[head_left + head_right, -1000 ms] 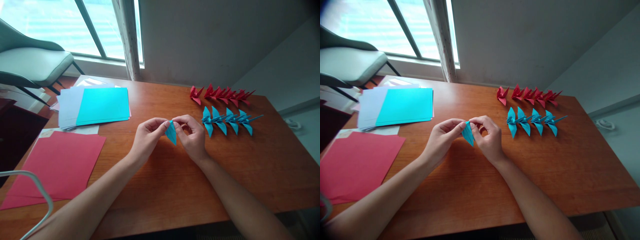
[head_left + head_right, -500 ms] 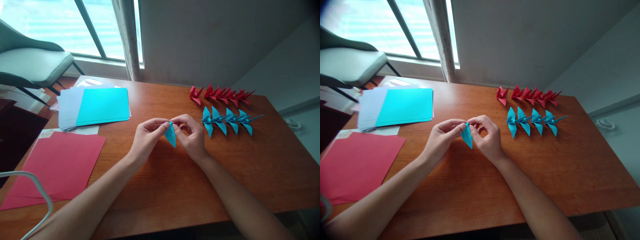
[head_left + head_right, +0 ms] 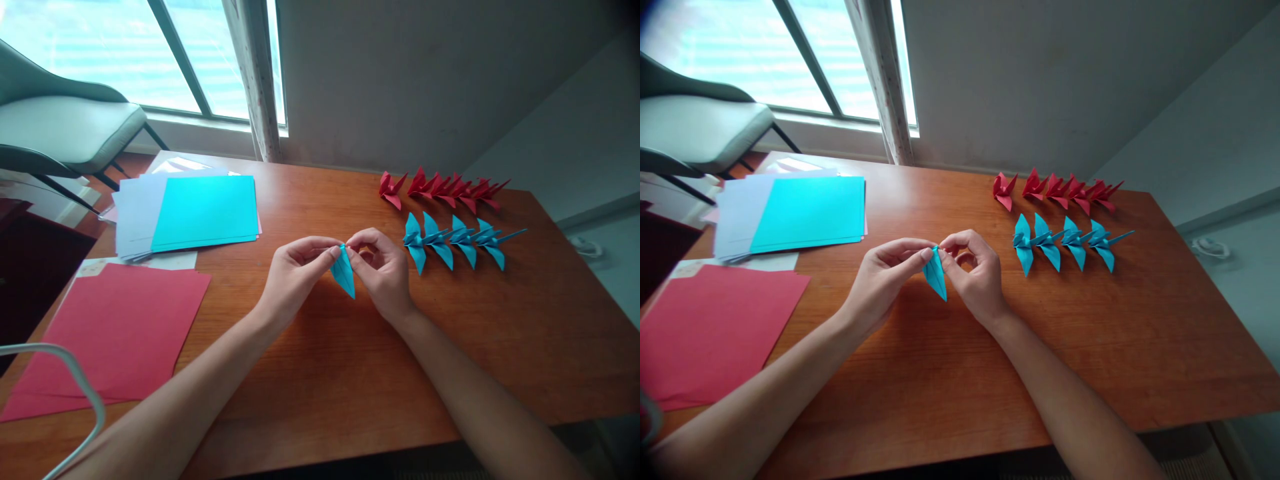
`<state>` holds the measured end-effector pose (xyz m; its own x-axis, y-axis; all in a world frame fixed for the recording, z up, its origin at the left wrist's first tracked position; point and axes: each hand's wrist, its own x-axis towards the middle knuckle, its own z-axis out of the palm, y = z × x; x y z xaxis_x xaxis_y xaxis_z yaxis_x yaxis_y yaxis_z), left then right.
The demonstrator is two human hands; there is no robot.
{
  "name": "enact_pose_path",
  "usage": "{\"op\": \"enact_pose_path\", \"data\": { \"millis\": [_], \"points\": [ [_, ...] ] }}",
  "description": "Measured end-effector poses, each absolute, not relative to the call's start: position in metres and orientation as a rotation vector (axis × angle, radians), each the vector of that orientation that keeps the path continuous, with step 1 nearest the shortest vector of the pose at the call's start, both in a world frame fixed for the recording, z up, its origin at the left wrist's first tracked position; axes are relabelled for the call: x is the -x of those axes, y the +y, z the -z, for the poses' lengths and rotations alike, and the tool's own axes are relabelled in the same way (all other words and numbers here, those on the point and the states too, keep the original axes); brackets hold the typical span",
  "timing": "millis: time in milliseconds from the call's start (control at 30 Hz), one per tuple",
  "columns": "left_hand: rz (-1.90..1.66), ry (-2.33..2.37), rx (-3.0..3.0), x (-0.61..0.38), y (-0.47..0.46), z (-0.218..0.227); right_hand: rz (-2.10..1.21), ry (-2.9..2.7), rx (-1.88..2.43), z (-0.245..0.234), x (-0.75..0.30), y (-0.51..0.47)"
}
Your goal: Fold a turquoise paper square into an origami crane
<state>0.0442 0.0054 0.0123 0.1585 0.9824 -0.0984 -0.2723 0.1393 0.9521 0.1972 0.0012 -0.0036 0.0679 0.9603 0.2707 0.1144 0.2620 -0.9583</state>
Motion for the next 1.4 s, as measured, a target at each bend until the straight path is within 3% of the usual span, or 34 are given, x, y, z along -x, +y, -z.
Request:
{"op": "enact_pose_path", "data": {
  "millis": [833, 1200, 1400],
  "points": [
    [-1.183, 0.934, -1.002, -0.045, 0.008, -0.009, -0.756, -1.478, 1.12, -0.002, -0.198, 0.0],
    [-1.058, 0.927, -0.867, -0.041, 0.01, -0.008, -1.276, -0.999, 1.133, 0.009, -0.201, 0.011],
    [-0.948, 0.997, -0.896, -0.043, 0.01, -0.008, -1.301, -0.973, 1.121, 0.006, -0.199, 0.01]
  ]
}}
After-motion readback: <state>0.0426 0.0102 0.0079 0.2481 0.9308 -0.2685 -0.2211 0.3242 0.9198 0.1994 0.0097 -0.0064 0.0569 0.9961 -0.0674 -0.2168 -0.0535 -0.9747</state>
